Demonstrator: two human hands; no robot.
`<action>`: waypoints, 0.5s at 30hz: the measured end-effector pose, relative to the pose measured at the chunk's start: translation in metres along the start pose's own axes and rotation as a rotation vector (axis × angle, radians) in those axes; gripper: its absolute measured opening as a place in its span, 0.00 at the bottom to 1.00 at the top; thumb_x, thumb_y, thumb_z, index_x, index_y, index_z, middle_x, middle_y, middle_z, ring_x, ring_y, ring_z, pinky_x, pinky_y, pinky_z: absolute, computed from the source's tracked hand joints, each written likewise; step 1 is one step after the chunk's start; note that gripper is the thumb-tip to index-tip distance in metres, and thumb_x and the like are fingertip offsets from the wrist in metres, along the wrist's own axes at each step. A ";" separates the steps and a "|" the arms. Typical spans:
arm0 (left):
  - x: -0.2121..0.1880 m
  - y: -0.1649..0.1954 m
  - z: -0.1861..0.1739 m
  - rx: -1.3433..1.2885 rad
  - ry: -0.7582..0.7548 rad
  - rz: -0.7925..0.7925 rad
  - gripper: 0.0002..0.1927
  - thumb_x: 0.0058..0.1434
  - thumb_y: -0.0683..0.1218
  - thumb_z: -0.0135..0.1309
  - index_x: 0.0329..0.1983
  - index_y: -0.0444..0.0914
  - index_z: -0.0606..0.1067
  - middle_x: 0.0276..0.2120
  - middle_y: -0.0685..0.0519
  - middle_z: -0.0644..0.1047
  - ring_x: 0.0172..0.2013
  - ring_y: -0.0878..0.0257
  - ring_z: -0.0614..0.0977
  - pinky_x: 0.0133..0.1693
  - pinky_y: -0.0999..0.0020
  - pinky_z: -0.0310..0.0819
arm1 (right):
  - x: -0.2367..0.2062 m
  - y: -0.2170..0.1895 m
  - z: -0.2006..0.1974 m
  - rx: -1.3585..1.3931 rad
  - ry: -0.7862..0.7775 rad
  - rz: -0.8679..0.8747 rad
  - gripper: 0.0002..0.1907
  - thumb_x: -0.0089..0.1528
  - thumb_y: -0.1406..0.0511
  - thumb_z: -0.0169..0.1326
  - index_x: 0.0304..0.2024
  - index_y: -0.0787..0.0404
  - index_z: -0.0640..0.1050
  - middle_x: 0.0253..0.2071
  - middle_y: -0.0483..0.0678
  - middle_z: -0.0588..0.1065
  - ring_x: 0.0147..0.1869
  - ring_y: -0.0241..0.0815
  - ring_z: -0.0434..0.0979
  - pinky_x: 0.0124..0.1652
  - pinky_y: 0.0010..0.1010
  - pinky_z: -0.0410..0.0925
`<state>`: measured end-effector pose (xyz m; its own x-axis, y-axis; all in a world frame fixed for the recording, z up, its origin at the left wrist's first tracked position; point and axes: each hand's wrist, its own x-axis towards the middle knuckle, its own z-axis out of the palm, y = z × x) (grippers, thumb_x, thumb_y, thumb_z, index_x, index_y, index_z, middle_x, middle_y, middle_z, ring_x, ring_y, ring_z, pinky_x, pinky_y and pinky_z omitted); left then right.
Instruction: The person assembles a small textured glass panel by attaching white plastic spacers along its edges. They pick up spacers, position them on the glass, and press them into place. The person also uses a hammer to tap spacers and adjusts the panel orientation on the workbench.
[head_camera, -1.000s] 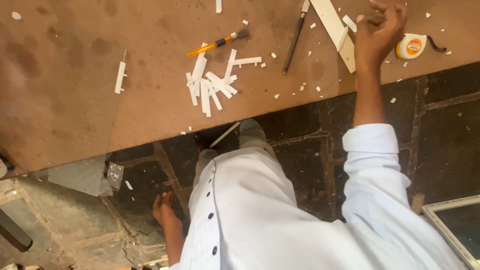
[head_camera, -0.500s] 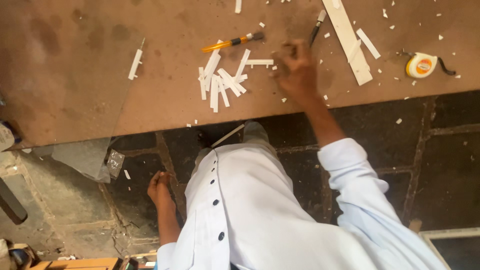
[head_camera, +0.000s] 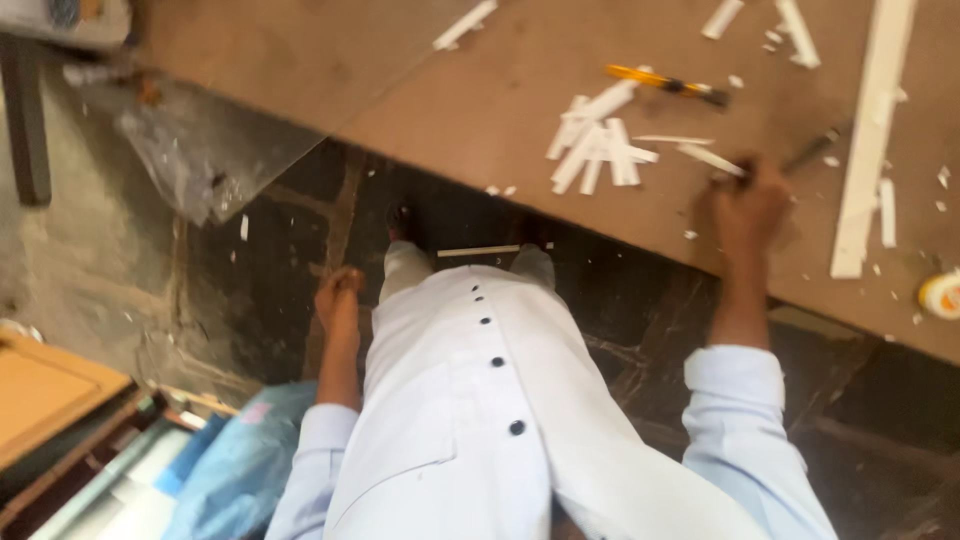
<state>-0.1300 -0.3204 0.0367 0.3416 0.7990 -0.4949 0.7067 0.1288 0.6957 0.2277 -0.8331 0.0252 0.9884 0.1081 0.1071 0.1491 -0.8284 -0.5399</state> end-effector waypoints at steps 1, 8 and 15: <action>0.005 -0.001 -0.004 -0.085 0.007 -0.033 0.11 0.65 0.42 0.56 0.48 0.34 0.80 0.40 0.50 0.82 0.40 0.63 0.81 0.45 0.71 0.74 | -0.003 0.007 -0.004 0.034 0.016 0.024 0.08 0.62 0.70 0.64 0.44 0.63 0.82 0.36 0.54 0.80 0.38 0.50 0.81 0.40 0.41 0.72; 0.079 -0.019 -0.062 -0.491 -0.006 0.184 0.12 0.62 0.36 0.51 0.46 0.33 0.81 0.40 0.51 0.82 0.40 0.63 0.81 0.45 0.68 0.75 | -0.025 -0.049 -0.060 0.469 0.258 0.233 0.14 0.65 0.82 0.61 0.52 0.70 0.82 0.42 0.53 0.81 0.44 0.44 0.87 0.47 0.35 0.83; 0.187 0.018 -0.131 -0.481 -0.058 -0.246 0.32 0.58 0.57 0.65 0.62 0.41 0.73 0.51 0.54 0.81 0.50 0.62 0.82 0.45 0.69 0.72 | -0.095 -0.298 0.010 1.187 0.002 0.366 0.11 0.68 0.81 0.60 0.51 0.69 0.77 0.45 0.56 0.79 0.44 0.49 0.83 0.46 0.39 0.79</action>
<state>-0.1344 -0.0918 0.0247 0.2451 0.6792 -0.6918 0.4114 0.5732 0.7086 0.0897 -0.5910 0.1675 0.9777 -0.0266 -0.2083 -0.1990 0.1998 -0.9594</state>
